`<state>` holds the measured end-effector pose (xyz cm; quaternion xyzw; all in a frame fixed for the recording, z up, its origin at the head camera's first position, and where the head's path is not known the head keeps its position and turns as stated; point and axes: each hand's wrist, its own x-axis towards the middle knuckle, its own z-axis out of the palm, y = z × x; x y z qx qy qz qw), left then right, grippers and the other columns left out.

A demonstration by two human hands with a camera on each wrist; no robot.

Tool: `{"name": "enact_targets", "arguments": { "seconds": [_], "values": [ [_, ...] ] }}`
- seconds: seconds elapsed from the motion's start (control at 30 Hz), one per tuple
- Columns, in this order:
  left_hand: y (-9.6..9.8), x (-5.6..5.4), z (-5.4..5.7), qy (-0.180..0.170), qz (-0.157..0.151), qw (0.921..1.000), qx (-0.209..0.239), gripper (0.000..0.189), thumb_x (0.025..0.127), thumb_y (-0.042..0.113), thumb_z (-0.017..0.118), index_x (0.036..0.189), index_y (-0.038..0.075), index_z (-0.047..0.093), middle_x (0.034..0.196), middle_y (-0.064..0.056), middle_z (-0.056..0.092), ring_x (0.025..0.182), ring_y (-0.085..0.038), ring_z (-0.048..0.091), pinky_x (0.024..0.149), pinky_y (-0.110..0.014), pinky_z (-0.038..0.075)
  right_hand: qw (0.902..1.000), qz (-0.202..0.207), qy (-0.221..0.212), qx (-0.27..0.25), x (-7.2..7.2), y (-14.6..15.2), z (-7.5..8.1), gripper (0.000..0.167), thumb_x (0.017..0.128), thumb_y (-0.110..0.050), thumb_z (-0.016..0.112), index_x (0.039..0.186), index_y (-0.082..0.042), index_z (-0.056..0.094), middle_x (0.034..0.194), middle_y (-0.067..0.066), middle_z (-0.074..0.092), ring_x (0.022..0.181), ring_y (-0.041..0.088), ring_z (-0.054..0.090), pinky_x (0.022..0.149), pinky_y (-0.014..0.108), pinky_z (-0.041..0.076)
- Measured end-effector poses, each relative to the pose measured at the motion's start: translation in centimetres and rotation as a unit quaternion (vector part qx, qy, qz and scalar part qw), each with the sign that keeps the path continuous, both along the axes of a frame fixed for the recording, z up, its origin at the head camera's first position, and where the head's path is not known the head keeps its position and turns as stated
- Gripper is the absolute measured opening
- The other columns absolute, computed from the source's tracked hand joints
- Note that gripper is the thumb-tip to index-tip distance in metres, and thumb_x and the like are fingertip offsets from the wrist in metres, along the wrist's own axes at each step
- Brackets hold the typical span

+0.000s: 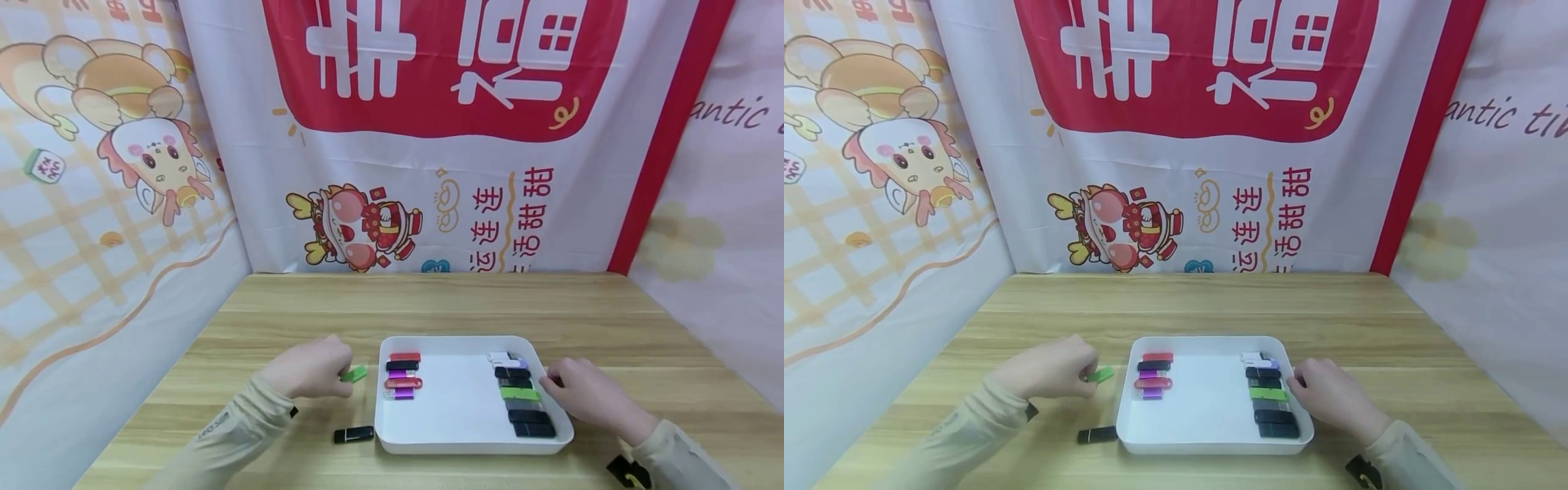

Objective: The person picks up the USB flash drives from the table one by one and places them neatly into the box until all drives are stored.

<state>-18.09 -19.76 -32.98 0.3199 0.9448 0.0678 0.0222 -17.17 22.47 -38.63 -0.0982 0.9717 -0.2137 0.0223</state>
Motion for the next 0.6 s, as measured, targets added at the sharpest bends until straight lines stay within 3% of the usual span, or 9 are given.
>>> {"name": "enact_targets", "arguments": {
  "seconds": [0.37,0.6],
  "values": [
    [0.7,0.0,1.4,0.03,-0.044,0.9977,0.043,0.02,0.075,0.014,0.069,0.065,0.02,0.053,0.056,0.012,0.043,0.049,0.0,0.037,0.043,-0.021,0.033,1.0,0.002,0.0,-0.005,-0.1,-0.1,0.0,0.025,0.095,-0.015,0.061,0.07,-0.013,0.06,0.057,0.0,0.047,0.049,0.014,0.046,0.044,0.027,0.036],
    [3.1,-0.6,2.5,0.041,-0.086,0.9954,0.004,0.019,0.079,0.018,0.074,0.069,0.019,0.057,0.058,0.011,0.046,0.051,-0.002,0.04,0.046,-0.02,0.036,1.0,0.0,-0.002,-0.003,-0.1,0.0,0.1,0.025,0.095,-0.015,0.061,0.071,-0.013,0.061,0.057,0.0,0.047,0.05,0.014,0.046,0.045,0.027,0.036]
  ]
}}
